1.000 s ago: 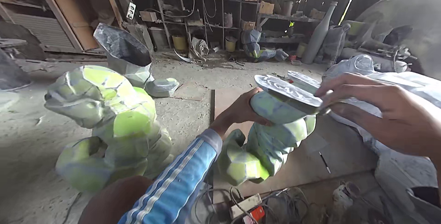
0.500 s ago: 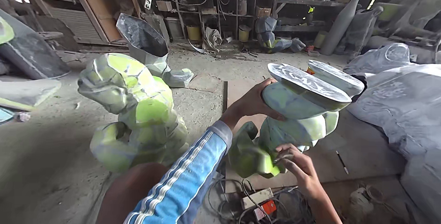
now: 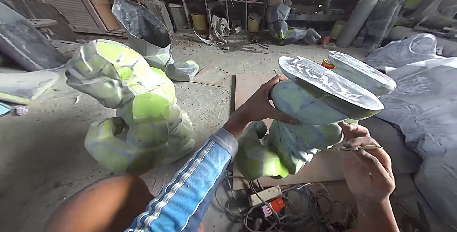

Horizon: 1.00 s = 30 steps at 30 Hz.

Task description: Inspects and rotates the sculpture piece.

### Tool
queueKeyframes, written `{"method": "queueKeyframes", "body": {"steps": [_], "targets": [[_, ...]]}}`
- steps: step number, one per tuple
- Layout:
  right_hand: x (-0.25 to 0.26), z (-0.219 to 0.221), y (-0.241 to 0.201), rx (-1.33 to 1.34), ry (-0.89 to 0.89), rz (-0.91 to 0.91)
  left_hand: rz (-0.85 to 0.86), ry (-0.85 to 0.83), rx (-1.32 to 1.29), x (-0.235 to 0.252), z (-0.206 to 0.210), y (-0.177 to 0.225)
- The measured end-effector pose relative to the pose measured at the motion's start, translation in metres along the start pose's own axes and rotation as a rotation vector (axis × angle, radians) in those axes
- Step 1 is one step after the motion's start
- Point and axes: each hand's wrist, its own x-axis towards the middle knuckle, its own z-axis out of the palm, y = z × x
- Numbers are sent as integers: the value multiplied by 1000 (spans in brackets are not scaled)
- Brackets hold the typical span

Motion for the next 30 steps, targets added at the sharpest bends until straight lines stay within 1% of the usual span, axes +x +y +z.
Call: {"method": "queueKeyframes", "body": {"steps": [4, 7, 10, 11, 12, 13, 14, 15, 16, 17, 18, 19, 20, 22, 24, 27, 30], "targets": [[-4, 4, 4, -15, -14, 25, 10, -7, -16, -2, 4, 1], [-5, 8, 5, -38, -37, 43, -3, 4, -84, -8, 6, 0], [-3, 12, 3, -86, -77, 42, -62, 27, -125, -23, 5, -4], [-3, 13, 3, -102, -90, 36, -101, 47, -84, -34, 3, -8], [-2, 14, 3, -122, -98, 29, -176, 85, 9, -51, 0, -13], [-1, 14, 2, -148, -102, 26, -303, 159, 120, -75, -2, -19], [-1, 15, 1, -178, -104, 28, -477, 265, 210, -104, -1, -25], [-1, 15, 0, -204, -102, 34, -669, 381, 235, -132, 2, -31], [-1, 17, 0, -215, -101, 37, -852, 492, 197, -159, 7, -40], [-1, 19, 0, -219, -98, 40, -1009, 597, 89, -178, 16, -47], [-1, 21, 1, -219, -97, 38, -1112, 689, -95, -189, 25, -51], [-1, 24, 0, -222, -99, 38, -1150, 760, -301, -194, 32, -51], [-1, 27, 0, -229, -103, 40, -1156, 780, -442, -196, 35, -51], [1, 30, -2, -226, -120, 31, -1133, 745, -547, -193, 32, -51], [2, 29, -1, -220, -127, 32, -1105, 733, -572, -190, 29, -51], [4, 22, 1, -204, -126, 34, -1068, 770, -570, -182, 34, -53], [6, 13, -2, -186, -89, 35, -1040, 806, -557, -175, 39, -59]]}}
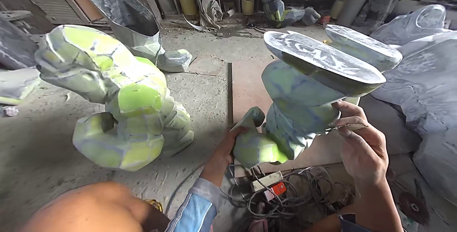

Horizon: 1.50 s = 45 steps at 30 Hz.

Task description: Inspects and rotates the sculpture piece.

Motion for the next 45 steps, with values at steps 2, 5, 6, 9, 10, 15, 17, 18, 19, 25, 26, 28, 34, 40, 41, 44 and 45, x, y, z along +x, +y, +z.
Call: {"method": "queueKeyframes", "body": {"steps": [2, 5, 6, 9, 10, 15, 17, 18, 19, 25, 26, 28, 34, 40, 41, 44, 45], "targets": [[-5, -3, 1, -13, 57, -8, -9, 26, 2, 1, 4, 1], [-25, 3, 0, -109, 222, 44, 7, 47, 37, -1, 7, 1], [-36, 10, 2, -150, 277, 97, 17, 49, 52, -2, 7, 1], [-69, 36, 16, -161, 379, 283, 36, 45, 55, -1, 6, -3], [-78, 44, 23, -152, 377, 336, 41, 36, 47, -1, 5, -4], [-98, 67, 57, -189, 279, 450, 50, 35, 15, -5, 8, -4], [-98, 70, 64, -177, 271, 489, 56, 45, 1, -6, 13, -3], [-98, 70, 65, -144, 295, 515, 56, 47, -2, -6, 15, -3], [-100, 69, 67, -95, 342, 546, 52, 45, 0, -6, 16, -2], [-144, 9, 120, -112, 832, 1036, 30, 23, 55, 3, 19, 8], [-157, -5, 140, -208, 858, 1122, 40, 8, 57, 3, 19, 8], [-180, -20, 174, -316, 787, 1270, 63, -14, 52, 3, 19, 9], [-197, -15, 241, -632, 313, 1370, 87, -7, 61, 3, 22, 9], [-209, -12, 257, -1031, -74, 1234, 72, 16, 45, 2, 27, 12], [-212, -11, 261, -1036, -113, 1234, 70, 19, 44, 2, 27, 13], [-217, -10, 268, -1070, -179, 1227, 78, 17, 66, 0, 29, 16], [-219, -9, 269, -1083, -190, 1225, 78, 20, 67, 0, 29, 16]]}}
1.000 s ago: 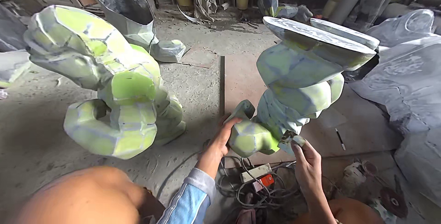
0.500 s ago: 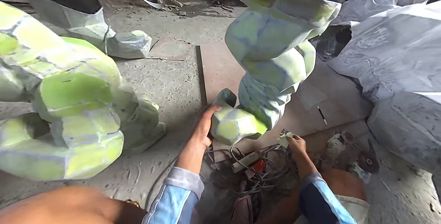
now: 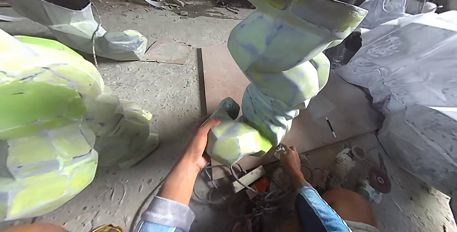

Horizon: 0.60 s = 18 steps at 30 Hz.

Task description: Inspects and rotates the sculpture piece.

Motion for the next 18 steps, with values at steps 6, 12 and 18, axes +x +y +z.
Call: {"method": "queueKeyframes", "body": {"steps": [6, 12, 18], "targets": [[1, 7, -1, -39, -12, -23, -1, 14, -9, 0, 0, -2], [-1, 5, -3, -130, 15, -42, -13, 30, -9, 2, 0, -5], [-1, 2, -7, -150, 11, -75, -12, 23, -26, 1, 2, -5]]}}
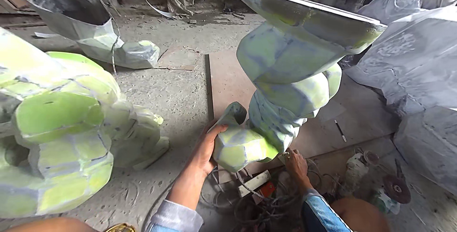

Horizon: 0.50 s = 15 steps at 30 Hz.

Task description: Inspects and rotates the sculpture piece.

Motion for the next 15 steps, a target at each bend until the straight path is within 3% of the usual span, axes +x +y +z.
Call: {"method": "queueKeyframes", "body": {"steps": [5, 8, 10, 13, 15], "targets": [[-6, -22, -6, 78, -75, 44, -5, -1, 5, 1, 0, 0], [-9, -31, -2, 254, -66, 75, -2, -6, 9, 0, -1, 0], [-10, -37, 3, 502, -38, 97, 3, -16, 14, 0, -1, 0], [-24, -63, 2, 1195, -116, 211, 2, -7, 16, 0, -2, 1], [-45, -87, -4, 1448, -160, 216, -1, -3, 15, 0, -4, 0]]}}
